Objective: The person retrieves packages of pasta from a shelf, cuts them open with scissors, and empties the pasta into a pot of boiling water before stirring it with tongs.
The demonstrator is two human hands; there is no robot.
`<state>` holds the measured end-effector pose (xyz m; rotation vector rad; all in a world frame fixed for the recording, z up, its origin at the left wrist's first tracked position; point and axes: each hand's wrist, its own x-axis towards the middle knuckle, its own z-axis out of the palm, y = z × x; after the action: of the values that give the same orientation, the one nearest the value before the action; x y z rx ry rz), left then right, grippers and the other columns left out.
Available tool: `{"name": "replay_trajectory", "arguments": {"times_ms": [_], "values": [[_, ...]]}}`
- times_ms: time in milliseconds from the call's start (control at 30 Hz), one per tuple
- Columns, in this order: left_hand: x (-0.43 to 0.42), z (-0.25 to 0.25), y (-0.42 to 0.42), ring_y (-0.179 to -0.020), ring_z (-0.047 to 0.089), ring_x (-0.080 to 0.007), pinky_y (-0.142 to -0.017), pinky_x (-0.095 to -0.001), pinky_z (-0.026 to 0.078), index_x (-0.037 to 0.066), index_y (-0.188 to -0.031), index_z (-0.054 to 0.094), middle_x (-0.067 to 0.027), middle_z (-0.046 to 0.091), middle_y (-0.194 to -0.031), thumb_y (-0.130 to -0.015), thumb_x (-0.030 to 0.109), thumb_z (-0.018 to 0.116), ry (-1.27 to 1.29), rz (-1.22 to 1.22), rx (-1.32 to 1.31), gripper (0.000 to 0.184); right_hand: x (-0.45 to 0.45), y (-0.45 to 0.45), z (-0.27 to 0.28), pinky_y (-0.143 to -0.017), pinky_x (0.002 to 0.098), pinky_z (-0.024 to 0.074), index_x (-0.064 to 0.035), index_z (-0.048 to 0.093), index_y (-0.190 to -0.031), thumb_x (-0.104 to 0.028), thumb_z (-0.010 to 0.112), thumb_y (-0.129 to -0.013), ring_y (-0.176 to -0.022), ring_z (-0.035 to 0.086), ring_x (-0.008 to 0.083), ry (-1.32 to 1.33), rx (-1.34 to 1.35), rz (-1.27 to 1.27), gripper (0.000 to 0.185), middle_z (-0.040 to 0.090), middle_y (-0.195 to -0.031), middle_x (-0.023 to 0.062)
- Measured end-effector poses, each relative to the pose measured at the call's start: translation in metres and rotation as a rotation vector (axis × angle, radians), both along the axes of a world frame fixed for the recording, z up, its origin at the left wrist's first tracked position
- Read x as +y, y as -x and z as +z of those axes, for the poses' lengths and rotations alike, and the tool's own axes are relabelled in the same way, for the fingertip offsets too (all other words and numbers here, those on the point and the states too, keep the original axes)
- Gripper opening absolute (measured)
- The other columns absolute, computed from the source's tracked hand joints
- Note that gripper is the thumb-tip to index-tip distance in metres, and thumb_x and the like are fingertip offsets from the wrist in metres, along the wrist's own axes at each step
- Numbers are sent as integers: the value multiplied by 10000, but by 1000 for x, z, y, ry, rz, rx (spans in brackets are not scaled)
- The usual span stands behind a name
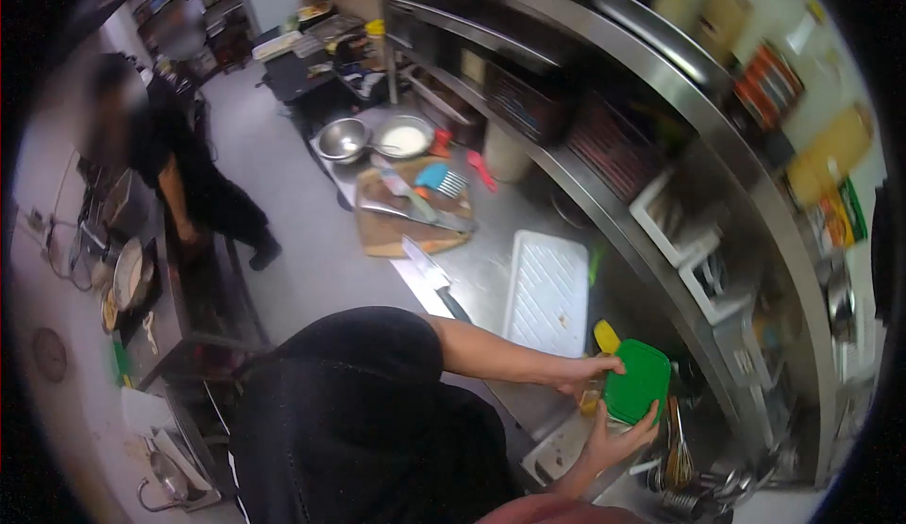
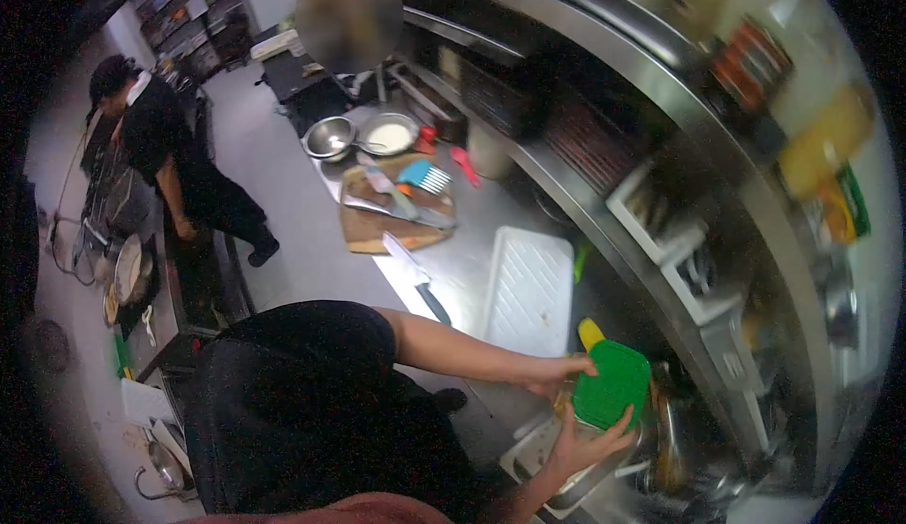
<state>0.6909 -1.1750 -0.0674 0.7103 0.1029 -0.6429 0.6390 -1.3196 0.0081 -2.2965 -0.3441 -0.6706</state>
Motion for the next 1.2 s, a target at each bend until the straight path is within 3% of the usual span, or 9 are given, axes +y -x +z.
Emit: {"name": "replay_trajectory", "arguments": {"times_ms": [67,133,167,267,300,600,833,1067,1200], "values": [[68,4,43,-1334,166,-363,-949,-677,254,251,-1425,207,-117,175,-1458,-754,497,592,75,91,3,812,50,23,6,-977,439,349,-61,396,-1348,-372,705,-776,-1175,421,344,-47,-52,153,721,407,-1251,178],[153,29,102,-1334,175,-370,-928,-701,253,250,-1440,147,-137,163,-1456,-758,453,593,-47,289,-104,839,107,48,7,-1005,427,324,-77,295,-1410,-404,648,-810,-1220,395,308,-730,378,376,769,394,-1312,134],[196,59,143,-1341,189,-350,-1008,-620,245,195,-1452,103,-141,195,-1447,-757,370,621,-60,320,-159,884,135,62,3,-1005,427,324,-77,295,-1410,-404,648,-810,-1220,395,308,-735,383,392,769,394,-1312,134],[296,41,215,-1349,204,-302,-1078,-491,219,141,-1455,81,-133,236,-1435,-736,306,659,-136,451,-411,937,216,91,-17,-959,408,393,-43,352,-1356,-405,651,-790,-1137,495,274,-874,1170,694,735,483,-1265,113],[326,36,237,-1353,205,-257,-1097,-395,199,109,-1456,61,-123,257,-1432,-721,269,686,-170,524,-432,978,247,101,-28,-959,408,393,-43,352,-1356,-405,651,-790,-1137,495,274,-848,1169,704,735,483,-1265,113],[550,70,398,-1351,206,-258,-1104,-397,165,115,-1430,168,-120,261,-1419,-780,370,632,-229,744,-116,838,520,220,-26,-962,396,402,-6,441,-1272,-299,638,-697,-1097,523,247,-886,1366,953,675,540,-1182,114],[723,9,401,-1114,464,-223,-925,-389,406,98,-1266,405,-88,497,-1165,-761,447,590,-262,1137,-90,641,712,203,-59,-948,409,404,-31,435,-1271,-297,634,-720,-1102,516,250,-599,1402,1085,643,530,-1191,110],[927,137,477,-1252,384,-249,-1015,-392,342,68,-1330,385,-118,417,-1338,-838,451,578,-454,1277,-8,653,992,250,1,-821,436,470,-64,445,-1257,-388,564,-765,-990,570,249,-655,1597,1380,600,552,-1166,105],[1056,122,492,-1293,344,-247,-1058,-366,290,7,-1379,318,-143,388,-1373,-857,439,577,-687,1591,-213,725,1140,278,52,-784,507,466,-135,438,-1280,-499,528,-726,-1040,534,355,-659,1736,1486,669,505,-1233,142]]}}
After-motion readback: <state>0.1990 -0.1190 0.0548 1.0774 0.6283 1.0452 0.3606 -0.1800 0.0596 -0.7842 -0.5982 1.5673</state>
